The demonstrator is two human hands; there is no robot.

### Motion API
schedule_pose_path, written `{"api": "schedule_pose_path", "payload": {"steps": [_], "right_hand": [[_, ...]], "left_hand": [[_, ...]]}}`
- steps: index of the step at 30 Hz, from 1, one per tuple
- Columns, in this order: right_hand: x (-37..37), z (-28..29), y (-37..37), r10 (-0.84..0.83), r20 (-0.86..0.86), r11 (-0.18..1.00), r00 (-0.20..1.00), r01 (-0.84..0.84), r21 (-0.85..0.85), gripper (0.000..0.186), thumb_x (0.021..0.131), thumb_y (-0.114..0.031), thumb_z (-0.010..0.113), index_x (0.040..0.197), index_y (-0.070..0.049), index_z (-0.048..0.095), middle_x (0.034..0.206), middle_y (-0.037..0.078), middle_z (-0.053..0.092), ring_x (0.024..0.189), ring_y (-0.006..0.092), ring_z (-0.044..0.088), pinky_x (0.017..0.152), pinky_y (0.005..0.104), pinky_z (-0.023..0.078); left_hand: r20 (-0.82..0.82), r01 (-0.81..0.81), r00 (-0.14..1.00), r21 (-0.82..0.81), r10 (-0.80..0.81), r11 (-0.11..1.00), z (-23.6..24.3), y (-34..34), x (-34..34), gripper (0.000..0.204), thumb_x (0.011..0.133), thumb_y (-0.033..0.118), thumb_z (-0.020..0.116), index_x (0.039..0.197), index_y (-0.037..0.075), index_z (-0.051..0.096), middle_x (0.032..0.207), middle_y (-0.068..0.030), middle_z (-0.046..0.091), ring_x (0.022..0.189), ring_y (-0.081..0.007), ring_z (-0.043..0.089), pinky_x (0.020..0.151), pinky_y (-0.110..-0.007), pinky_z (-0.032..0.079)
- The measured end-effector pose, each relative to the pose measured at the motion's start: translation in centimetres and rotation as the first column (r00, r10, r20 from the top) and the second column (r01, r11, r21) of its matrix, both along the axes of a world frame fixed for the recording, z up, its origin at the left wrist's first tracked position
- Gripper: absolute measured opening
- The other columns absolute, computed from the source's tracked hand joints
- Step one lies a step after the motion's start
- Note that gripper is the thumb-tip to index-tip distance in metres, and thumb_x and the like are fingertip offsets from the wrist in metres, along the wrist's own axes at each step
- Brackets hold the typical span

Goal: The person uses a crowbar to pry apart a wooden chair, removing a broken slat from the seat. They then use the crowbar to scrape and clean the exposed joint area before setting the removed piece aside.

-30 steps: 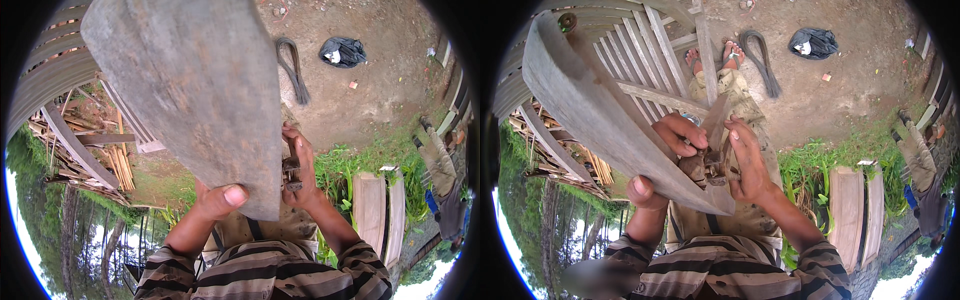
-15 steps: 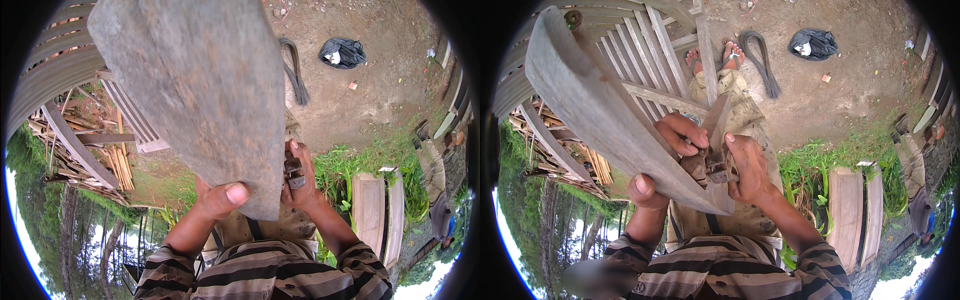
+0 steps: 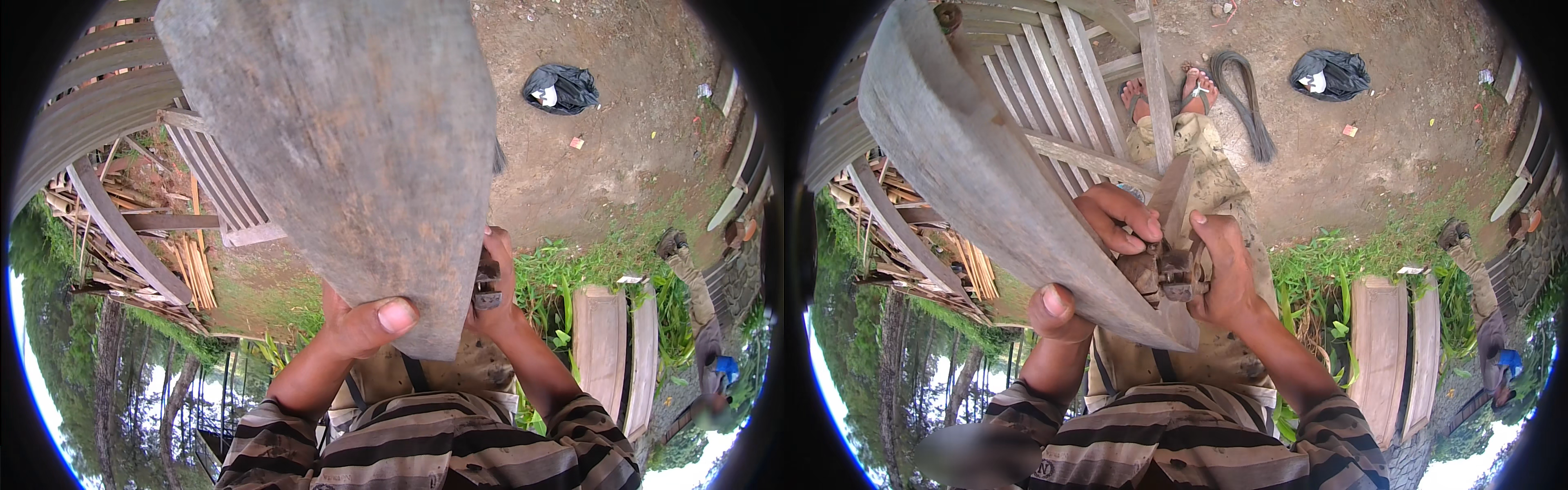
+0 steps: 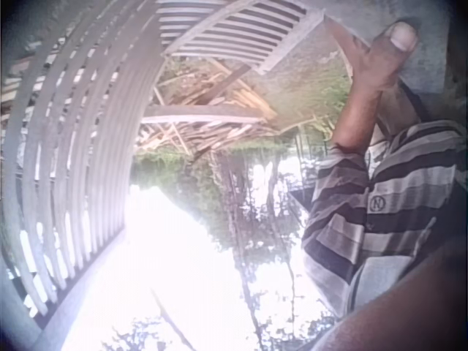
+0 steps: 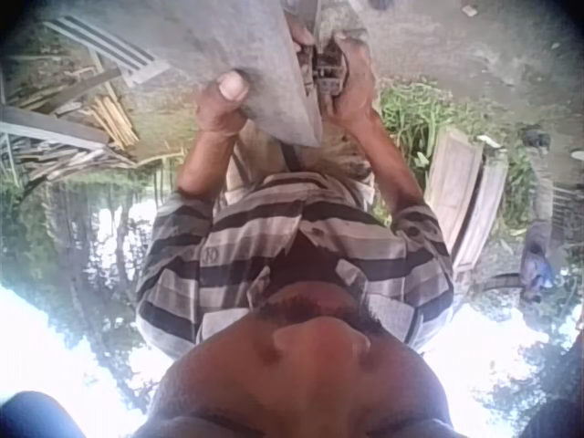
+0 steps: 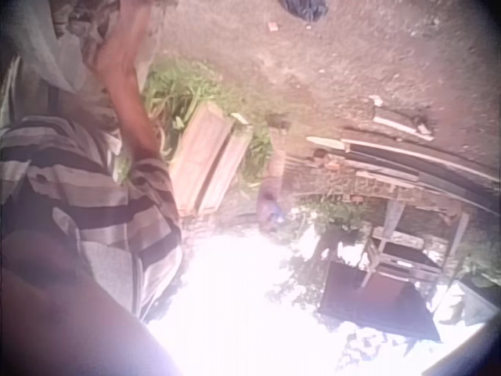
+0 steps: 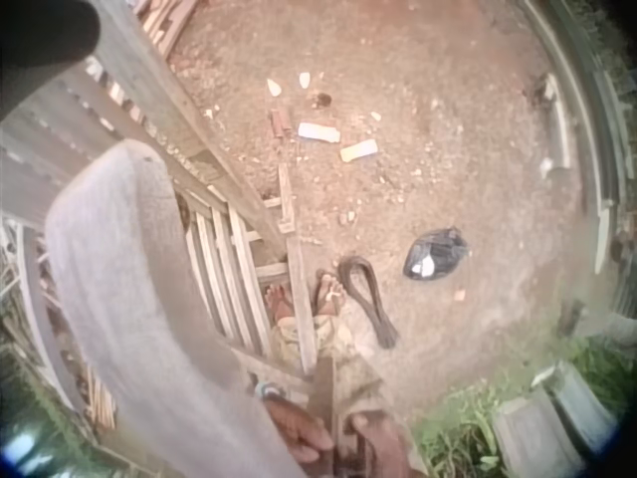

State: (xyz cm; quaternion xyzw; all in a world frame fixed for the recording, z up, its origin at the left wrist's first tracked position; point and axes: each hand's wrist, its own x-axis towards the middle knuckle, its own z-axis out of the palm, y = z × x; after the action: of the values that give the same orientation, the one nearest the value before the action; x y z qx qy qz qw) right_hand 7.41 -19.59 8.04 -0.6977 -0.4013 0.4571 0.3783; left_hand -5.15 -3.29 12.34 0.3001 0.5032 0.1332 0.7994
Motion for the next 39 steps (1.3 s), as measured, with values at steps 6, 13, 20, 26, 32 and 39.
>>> {"api": "schedule_pose_path", "payload": {"steps": [6, 13, 20, 26, 32, 39], "right_hand": [[-0.7, -0.9, -1.9, -0.021, -0.026, 0.980, 0.999, 0.015, -0.201, 0.051, 0.082, 0.002, 0.062, 0.132, 0.004, 0.053, 0.096, 0.020, 0.061, 0.088, 0.0371, 0.060, 0.080, 0.0454, 0.050], [0.6, 0.1, -1.4, 0.034, -0.041, 0.987, 0.999, -0.040, -0.155, 0.042, 0.081, 0.003, 0.058, 0.122, 0.007, 0.062, 0.110, 0.023, 0.066, 0.094, 0.0406, 0.063, 0.084, 0.0448, 0.051], [0.3, 2.8, -0.7, 0.018, -0.108, 0.981, 0.994, -0.038, -0.191, 0.066, 0.076, 0.000, 0.057, 0.141, 0.010, 0.051, 0.130, 0.030, 0.061, 0.119, 0.0442, 0.061, 0.108, 0.0466, 0.046], [0.1, 2.8, -0.2, 0.026, -0.024, 0.992, 0.999, -0.029, -0.126, 0.090, 0.074, 0.002, 0.050, 0.160, 0.010, 0.025, 0.149, 0.035, 0.046, 0.139, 0.0504, 0.046, 0.119, 0.0543, 0.033], [0.1, 1.6, -0.7, 0.110, 0.050, 0.993, 0.993, -0.107, -0.051, 0.101, 0.066, 0.004, 0.048, 0.162, 0.008, 0.019, 0.153, 0.035, 0.041, 0.146, 0.0532, 0.037, 0.122, 0.0592, 0.026], [0.2, 0.7, -0.6, 0.070, 0.000, 0.997, 0.998, -0.070, -0.043, 0.109, 0.059, 0.005, 0.054, 0.163, 0.003, 0.021, 0.144, 0.032, 0.049, 0.136, 0.0512, 0.046, 0.117, 0.0589, 0.033]], "left_hand": [[-0.004, -0.003, 1.000, -0.015, 0.003, 1.000, 0.0, -0.4, -0.3, 0.075, 0.082, 0.073, 0.060, 0.094, -0.001, 0.062, 0.104, -0.0208, 0.063, 0.100, -0.0281, 0.059, 0.097, -0.042, 0.045], [-0.025, -0.007, 1.000, -0.016, 0.006, 1.000, 0.2, -0.6, -0.5, 0.075, 0.083, 0.073, 0.058, 0.094, -0.001, 0.062, 0.103, -0.0210, 0.063, 0.099, -0.0282, 0.059, 0.095, -0.041, 0.046], [-0.026, 0.002, 1.000, -0.022, -0.003, 1.000, 0.3, -0.6, -0.4, 0.075, 0.084, 0.074, 0.057, 0.094, -0.001, 0.062, 0.103, -0.0210, 0.063, 0.098, -0.0283, 0.059, 0.094, -0.041, 0.045], [-0.012, 0.004, 1.000, -0.007, -0.004, 1.000, 0.0, -0.7, -0.6, 0.075, 0.084, 0.074, 0.057, 0.093, -0.001, 0.062, 0.103, -0.0210, 0.063, 0.098, -0.0286, 0.059, 0.094, -0.042, 0.046], [-0.005, 0.011, 1.000, -0.001, -0.012, 1.000, 0.2, -0.8, -0.7, 0.075, 0.084, 0.074, 0.056, 0.093, -0.001, 0.061, 0.103, -0.0210, 0.063, 0.098, -0.0287, 0.059, 0.094, -0.042, 0.046], [0.004, 0.017, 1.000, -0.002, -0.017, 1.000, 0.2, -0.7, -0.7, 0.075, 0.084, 0.074, 0.056, 0.093, -0.001, 0.061, 0.102, -0.0210, 0.063, 0.098, -0.0288, 0.059, 0.094, -0.042, 0.046]]}}
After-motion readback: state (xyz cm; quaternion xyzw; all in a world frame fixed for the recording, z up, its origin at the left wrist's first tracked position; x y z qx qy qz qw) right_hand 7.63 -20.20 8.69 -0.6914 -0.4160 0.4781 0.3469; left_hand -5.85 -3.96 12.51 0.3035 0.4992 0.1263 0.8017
